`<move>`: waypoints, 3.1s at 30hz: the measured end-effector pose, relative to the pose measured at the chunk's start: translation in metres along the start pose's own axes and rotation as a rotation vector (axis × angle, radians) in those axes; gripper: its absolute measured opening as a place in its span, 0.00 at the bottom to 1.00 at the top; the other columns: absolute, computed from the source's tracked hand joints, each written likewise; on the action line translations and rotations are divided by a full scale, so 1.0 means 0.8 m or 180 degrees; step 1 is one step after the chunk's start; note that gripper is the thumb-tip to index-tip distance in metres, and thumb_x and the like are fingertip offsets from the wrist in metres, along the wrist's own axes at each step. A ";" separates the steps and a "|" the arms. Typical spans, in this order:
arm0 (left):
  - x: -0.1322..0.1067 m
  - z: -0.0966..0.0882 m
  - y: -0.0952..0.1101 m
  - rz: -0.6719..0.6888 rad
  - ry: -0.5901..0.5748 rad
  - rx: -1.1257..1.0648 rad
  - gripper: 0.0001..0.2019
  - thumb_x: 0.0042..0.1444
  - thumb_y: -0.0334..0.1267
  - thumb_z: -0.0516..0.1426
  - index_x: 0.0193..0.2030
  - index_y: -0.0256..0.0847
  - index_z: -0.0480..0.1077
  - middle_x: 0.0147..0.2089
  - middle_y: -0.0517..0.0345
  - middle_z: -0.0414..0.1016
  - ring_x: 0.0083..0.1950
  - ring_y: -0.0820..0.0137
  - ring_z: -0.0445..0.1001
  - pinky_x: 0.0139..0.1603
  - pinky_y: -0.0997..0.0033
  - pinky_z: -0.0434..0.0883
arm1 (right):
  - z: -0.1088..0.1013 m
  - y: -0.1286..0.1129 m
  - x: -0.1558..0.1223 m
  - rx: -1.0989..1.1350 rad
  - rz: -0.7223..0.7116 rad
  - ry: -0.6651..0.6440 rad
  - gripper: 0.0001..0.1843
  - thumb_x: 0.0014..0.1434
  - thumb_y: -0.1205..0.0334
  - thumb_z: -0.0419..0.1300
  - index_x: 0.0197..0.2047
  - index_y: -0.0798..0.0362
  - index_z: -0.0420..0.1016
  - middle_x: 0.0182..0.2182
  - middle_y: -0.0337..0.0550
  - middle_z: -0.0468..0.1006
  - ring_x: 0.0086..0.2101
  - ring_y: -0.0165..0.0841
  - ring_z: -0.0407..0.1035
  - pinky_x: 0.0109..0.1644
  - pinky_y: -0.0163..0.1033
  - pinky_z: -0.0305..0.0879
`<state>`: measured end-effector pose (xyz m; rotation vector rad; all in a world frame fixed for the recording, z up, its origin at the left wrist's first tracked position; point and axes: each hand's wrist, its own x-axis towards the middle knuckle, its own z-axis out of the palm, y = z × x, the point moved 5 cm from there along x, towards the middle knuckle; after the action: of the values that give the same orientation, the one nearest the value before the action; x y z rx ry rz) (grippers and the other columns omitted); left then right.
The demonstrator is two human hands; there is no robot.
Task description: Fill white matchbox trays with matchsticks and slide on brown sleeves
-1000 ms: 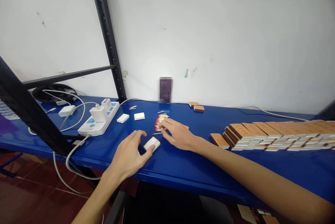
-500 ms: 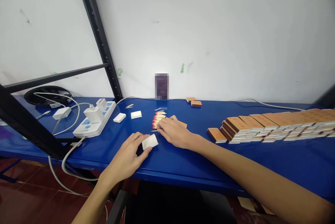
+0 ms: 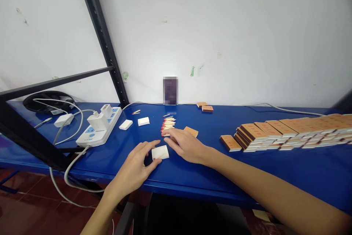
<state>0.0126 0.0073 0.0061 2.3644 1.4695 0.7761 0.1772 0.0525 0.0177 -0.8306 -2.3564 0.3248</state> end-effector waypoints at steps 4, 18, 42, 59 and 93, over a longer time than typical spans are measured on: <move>0.005 0.002 0.005 0.0082 -0.0078 0.0010 0.18 0.64 0.44 0.55 0.60 0.51 0.65 0.47 0.57 0.72 0.45 0.65 0.71 0.48 0.63 0.70 | 0.007 0.023 0.004 -0.0351 0.0221 0.0041 0.11 0.66 0.67 0.50 0.50 0.55 0.69 0.46 0.48 0.76 0.47 0.36 0.70 0.50 0.41 0.64; 0.008 0.004 0.012 0.0171 -0.0211 -0.0008 0.17 0.64 0.42 0.54 0.60 0.48 0.66 0.48 0.56 0.72 0.46 0.64 0.71 0.49 0.63 0.70 | 0.017 0.038 0.011 -0.0712 0.0694 -0.0344 0.08 0.68 0.66 0.50 0.42 0.57 0.69 0.40 0.50 0.76 0.41 0.37 0.70 0.45 0.40 0.63; 0.004 0.006 -0.001 -0.0024 -0.0080 0.0006 0.33 0.64 0.44 0.54 0.72 0.53 0.44 0.51 0.55 0.71 0.44 0.65 0.71 0.50 0.62 0.70 | 0.001 0.013 0.006 -0.0965 0.0186 -0.0415 0.11 0.70 0.66 0.44 0.45 0.56 0.66 0.41 0.49 0.75 0.39 0.36 0.71 0.39 0.39 0.61; 0.002 -0.001 0.015 0.0362 -0.0020 -0.0015 0.17 0.63 0.38 0.55 0.59 0.49 0.67 0.52 0.55 0.68 0.50 0.65 0.71 0.52 0.64 0.70 | 0.002 0.026 -0.003 -0.0739 0.0349 -0.0396 0.11 0.69 0.65 0.46 0.45 0.55 0.68 0.41 0.46 0.75 0.41 0.34 0.70 0.45 0.39 0.61; 0.000 0.000 0.008 0.0084 0.0126 0.0215 0.21 0.66 0.42 0.52 0.65 0.53 0.59 0.50 0.57 0.71 0.49 0.64 0.68 0.53 0.60 0.66 | -0.004 0.019 -0.004 -0.0426 0.0458 -0.0078 0.10 0.70 0.62 0.43 0.41 0.52 0.63 0.40 0.44 0.72 0.36 0.33 0.66 0.40 0.39 0.60</move>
<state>0.0176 0.0044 0.0089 2.4360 1.5061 0.7961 0.1887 0.0625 0.0126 -1.0686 -2.3665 0.2391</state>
